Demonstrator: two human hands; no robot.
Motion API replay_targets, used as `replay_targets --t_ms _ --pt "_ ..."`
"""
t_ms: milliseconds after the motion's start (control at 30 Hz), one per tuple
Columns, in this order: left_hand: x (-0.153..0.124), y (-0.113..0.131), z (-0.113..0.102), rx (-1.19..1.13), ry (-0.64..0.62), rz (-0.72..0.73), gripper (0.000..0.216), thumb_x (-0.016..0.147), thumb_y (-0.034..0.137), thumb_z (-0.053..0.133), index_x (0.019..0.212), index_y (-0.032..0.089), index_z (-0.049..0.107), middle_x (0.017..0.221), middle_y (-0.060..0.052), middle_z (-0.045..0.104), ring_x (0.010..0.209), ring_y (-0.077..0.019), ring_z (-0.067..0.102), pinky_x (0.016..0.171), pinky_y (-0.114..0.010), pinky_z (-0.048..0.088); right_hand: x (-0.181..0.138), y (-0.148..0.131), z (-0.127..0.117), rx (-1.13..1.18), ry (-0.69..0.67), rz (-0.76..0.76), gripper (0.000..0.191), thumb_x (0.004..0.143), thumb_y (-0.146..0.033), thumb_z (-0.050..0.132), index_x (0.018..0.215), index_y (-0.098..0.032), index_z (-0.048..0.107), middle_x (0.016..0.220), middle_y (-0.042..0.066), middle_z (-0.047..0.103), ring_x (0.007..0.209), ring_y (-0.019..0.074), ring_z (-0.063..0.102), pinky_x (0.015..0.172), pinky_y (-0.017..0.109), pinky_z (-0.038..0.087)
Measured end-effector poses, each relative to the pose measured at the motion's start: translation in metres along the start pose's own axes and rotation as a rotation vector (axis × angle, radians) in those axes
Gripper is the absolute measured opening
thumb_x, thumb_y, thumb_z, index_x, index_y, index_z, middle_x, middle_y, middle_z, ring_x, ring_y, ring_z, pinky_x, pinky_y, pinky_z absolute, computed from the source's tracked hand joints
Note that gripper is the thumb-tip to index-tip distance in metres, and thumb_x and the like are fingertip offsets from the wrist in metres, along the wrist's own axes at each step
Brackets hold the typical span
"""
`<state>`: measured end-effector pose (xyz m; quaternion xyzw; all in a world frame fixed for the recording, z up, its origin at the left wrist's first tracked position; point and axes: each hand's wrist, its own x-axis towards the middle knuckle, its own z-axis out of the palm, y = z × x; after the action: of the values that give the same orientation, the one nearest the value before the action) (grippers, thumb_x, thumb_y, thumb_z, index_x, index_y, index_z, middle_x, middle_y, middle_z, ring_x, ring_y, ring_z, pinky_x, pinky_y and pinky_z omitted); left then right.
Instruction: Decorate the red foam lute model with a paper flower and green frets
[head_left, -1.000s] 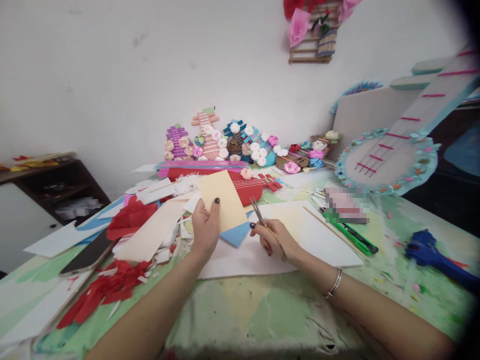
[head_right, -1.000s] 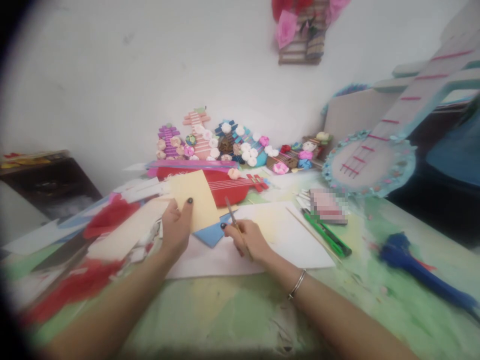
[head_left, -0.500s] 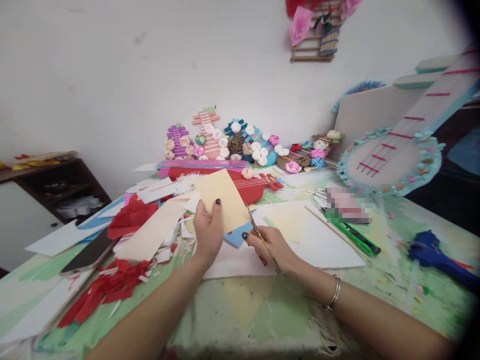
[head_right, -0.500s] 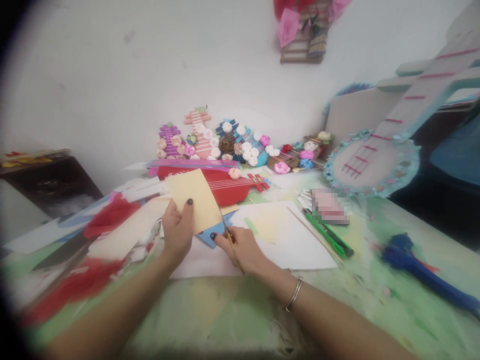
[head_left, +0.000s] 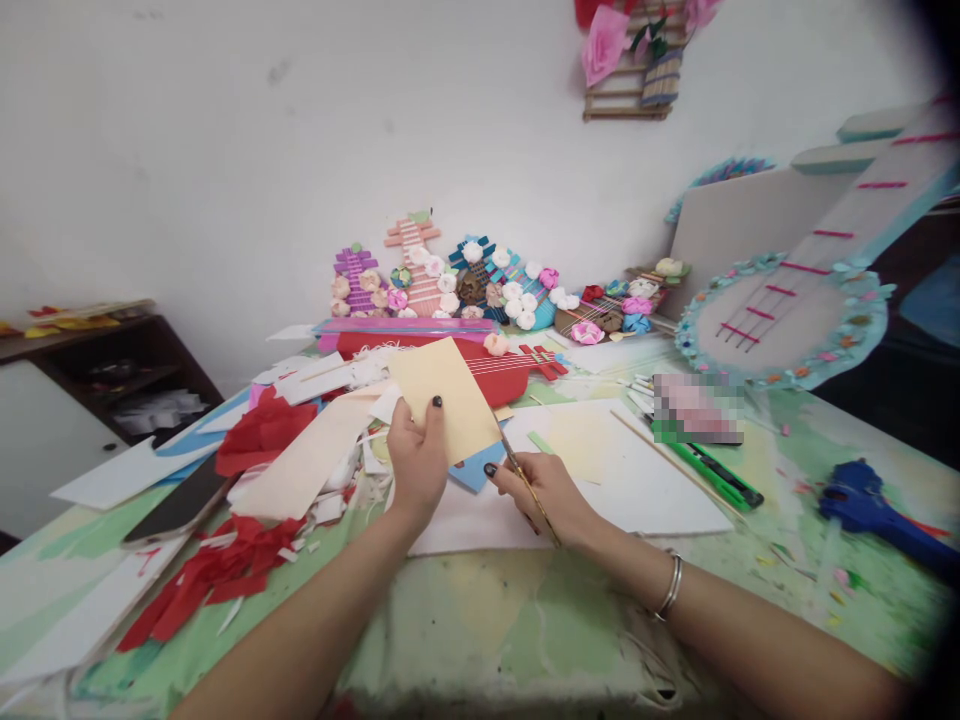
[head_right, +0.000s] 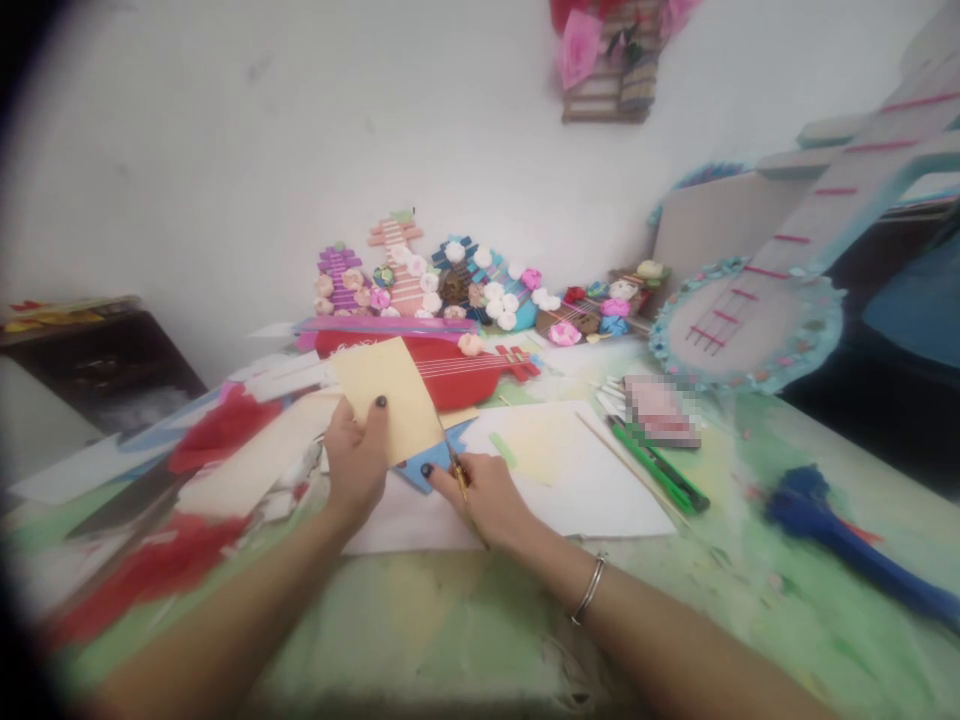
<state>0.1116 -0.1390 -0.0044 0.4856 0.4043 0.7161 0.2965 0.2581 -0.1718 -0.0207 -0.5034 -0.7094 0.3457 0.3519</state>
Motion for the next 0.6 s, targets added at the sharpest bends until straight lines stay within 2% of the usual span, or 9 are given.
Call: replay_targets --t_ms 100,267,500,600 --pt "-0.0011 0.0009 0.0004 -0.008 -0.016 -0.025 0.025 0.082 0.039 0.055 0.095 0.018 0.05 0.089 -0.006 0.066 0.058 -0.0112 0.062 0.047 -0.02 0.052 0.0009 0.0 0.0003 -0.019 -0.006 0.021 0.038 0.084 -0.045 0.044 0.062 -0.016 0.054 0.036 -0.006 0.038 0.037 0.0082 0.038 0.043 0.022 0.026" --pt "-0.0032 0.0016 0.0011 -0.011 -0.016 -0.053 0.028 0.081 0.04 0.056 0.098 0.018 0.051 0.084 -0.004 0.065 0.05 -0.0099 0.059 0.035 -0.015 0.046 0.0026 0.0014 0.0037 -0.037 0.031 0.042 0.041 0.085 -0.042 0.043 0.056 -0.016 0.055 0.033 -0.005 0.039 0.035 0.0085 0.039 0.043 0.021 0.028" --pt "-0.0042 0.0012 0.0017 -0.003 -0.01 -0.056 0.032 0.08 0.041 0.056 0.103 0.019 0.051 0.084 -0.005 0.065 0.045 -0.0081 0.056 0.032 -0.014 0.044 0.0023 0.0011 0.0049 -0.002 0.048 0.047 0.042 0.084 -0.042 0.043 0.053 -0.017 0.055 0.032 -0.004 0.039 0.034 0.0095 0.04 0.042 0.022 0.029" --pt "-0.0025 0.0017 0.0011 -0.018 -0.016 -0.051 0.031 0.081 0.041 0.055 0.102 0.018 0.051 0.083 -0.004 0.065 0.044 -0.0078 0.055 0.032 -0.015 0.044 0.0018 0.0001 0.0036 0.016 0.072 0.047 0.036 0.082 -0.039 0.046 0.054 -0.017 0.053 0.033 -0.005 0.038 0.034 0.0086 0.039 0.042 0.021 0.028"
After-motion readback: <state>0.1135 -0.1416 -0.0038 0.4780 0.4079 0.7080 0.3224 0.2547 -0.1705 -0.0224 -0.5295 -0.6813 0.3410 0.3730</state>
